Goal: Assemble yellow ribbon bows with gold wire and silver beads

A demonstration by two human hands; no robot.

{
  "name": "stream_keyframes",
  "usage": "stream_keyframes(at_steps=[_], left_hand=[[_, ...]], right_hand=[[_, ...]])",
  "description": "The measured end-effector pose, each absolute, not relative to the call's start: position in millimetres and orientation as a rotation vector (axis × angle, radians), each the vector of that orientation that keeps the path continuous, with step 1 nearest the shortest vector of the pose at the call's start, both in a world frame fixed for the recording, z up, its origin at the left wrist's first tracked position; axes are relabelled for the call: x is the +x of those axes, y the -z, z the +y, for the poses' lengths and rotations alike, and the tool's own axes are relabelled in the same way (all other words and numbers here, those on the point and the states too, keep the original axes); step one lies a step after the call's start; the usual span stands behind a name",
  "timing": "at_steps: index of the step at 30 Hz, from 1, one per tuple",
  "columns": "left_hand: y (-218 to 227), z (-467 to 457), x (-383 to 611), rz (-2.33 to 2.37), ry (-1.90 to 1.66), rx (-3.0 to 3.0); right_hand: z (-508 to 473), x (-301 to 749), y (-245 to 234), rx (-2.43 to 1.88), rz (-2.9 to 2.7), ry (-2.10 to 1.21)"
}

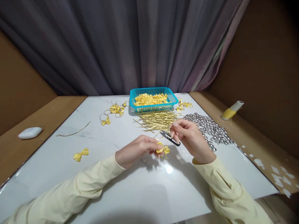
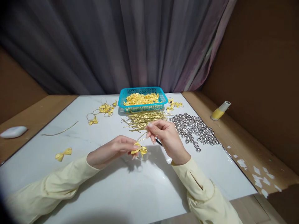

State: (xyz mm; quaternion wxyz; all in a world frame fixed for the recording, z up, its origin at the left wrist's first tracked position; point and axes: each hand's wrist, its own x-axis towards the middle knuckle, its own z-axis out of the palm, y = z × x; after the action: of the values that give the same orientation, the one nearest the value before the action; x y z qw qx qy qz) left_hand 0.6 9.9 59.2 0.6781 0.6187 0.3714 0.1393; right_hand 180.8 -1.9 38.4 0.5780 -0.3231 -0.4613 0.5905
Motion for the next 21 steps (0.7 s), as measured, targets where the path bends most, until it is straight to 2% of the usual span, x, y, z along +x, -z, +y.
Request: stream_keyframes(at_steps=[21], left_hand=[[-34.8,3.3,8.2,0.921,-0.300,2.095]], right_hand=[[-8.8,163.7,-28.0,-0.870,-1.219,-1.339]])
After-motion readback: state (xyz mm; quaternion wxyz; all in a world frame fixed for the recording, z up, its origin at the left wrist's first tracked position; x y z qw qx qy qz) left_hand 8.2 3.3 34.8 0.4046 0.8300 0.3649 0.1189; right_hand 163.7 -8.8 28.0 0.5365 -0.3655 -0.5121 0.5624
